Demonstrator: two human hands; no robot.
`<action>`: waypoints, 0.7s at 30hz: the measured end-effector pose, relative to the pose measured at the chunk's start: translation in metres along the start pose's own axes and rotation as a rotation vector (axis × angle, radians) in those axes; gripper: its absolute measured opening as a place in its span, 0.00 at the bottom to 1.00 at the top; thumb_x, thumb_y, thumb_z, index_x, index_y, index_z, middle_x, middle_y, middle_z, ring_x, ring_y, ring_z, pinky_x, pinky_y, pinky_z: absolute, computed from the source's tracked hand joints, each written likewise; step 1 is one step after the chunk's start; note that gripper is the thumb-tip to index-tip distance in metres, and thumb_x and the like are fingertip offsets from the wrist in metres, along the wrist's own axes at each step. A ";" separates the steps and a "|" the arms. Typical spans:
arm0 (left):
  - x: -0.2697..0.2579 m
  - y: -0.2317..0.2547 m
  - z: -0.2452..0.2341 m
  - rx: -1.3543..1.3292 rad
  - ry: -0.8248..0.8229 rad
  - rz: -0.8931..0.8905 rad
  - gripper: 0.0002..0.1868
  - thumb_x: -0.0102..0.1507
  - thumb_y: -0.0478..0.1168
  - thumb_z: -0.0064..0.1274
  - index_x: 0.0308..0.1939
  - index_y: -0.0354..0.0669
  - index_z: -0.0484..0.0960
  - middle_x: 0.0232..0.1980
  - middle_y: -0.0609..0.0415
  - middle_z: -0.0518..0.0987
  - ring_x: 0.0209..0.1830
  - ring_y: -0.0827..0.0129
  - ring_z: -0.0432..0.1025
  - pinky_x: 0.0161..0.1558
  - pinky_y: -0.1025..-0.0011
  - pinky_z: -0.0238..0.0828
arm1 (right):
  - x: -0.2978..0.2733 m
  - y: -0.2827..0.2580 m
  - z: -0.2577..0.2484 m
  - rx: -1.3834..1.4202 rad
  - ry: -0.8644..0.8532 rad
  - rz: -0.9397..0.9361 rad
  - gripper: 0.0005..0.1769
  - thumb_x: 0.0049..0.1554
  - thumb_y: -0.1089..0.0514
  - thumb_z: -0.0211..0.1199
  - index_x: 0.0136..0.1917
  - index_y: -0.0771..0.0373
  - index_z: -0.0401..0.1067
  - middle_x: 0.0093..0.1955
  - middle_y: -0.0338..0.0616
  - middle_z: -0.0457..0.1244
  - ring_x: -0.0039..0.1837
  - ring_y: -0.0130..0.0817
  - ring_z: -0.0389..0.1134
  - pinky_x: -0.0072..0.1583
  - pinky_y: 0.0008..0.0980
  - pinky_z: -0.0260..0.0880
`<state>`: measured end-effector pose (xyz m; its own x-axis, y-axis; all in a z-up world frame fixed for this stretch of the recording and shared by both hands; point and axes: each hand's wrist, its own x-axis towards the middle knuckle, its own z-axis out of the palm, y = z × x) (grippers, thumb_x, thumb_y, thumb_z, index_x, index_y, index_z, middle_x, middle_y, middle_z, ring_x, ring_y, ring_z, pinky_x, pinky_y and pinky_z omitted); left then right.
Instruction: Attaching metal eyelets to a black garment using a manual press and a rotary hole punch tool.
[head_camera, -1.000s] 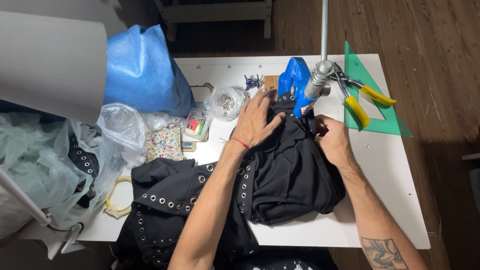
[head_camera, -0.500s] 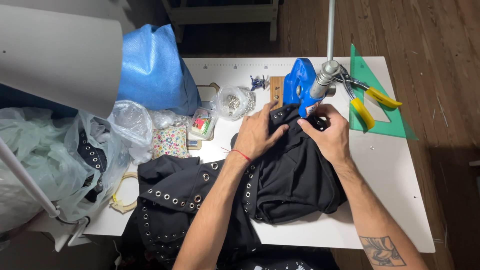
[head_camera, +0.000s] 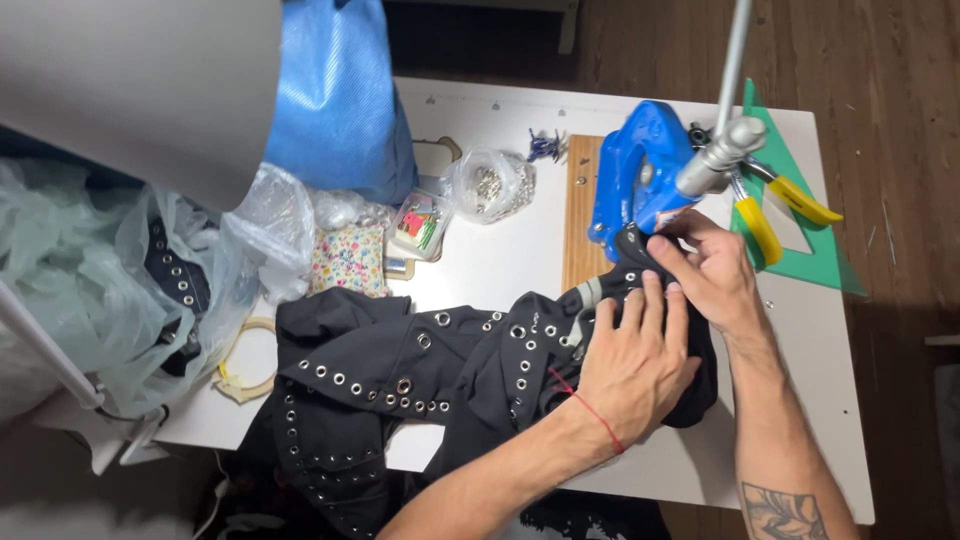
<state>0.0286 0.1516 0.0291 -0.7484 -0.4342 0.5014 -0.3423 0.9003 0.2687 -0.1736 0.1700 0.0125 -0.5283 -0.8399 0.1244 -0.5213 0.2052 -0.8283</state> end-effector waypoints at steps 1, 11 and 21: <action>-0.001 -0.004 0.005 -0.001 0.000 -0.014 0.49 0.61 0.60 0.73 0.77 0.28 0.81 0.79 0.22 0.81 0.66 0.42 0.79 0.63 0.44 0.72 | 0.000 -0.010 0.002 -0.003 -0.013 0.000 0.13 0.73 0.52 0.70 0.66 0.60 0.82 0.57 0.28 0.72 0.38 0.17 0.49 0.43 0.21 0.54; 0.067 -0.152 0.020 -0.395 -0.501 -0.228 0.15 0.72 0.52 0.55 0.51 0.50 0.93 0.45 0.41 0.93 0.47 0.34 0.90 0.46 0.37 0.88 | -0.002 -0.013 0.015 0.021 0.096 0.005 0.21 0.62 0.60 0.87 0.61 0.75 0.83 0.60 0.58 0.71 0.61 0.47 0.78 0.61 0.42 0.85; 0.063 -0.162 0.058 -0.736 -0.380 -0.420 0.16 0.74 0.56 0.61 0.48 0.53 0.97 0.41 0.44 0.94 0.51 0.37 0.90 0.54 0.46 0.89 | 0.001 -0.007 0.017 0.034 0.124 0.014 0.23 0.60 0.60 0.89 0.59 0.77 0.83 0.60 0.61 0.71 0.62 0.51 0.77 0.60 0.46 0.86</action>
<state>0.0042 -0.0194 -0.0306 -0.8248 -0.5650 -0.0234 -0.2782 0.3693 0.8867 -0.1589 0.1593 0.0094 -0.6150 -0.7683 0.1774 -0.4914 0.1975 -0.8483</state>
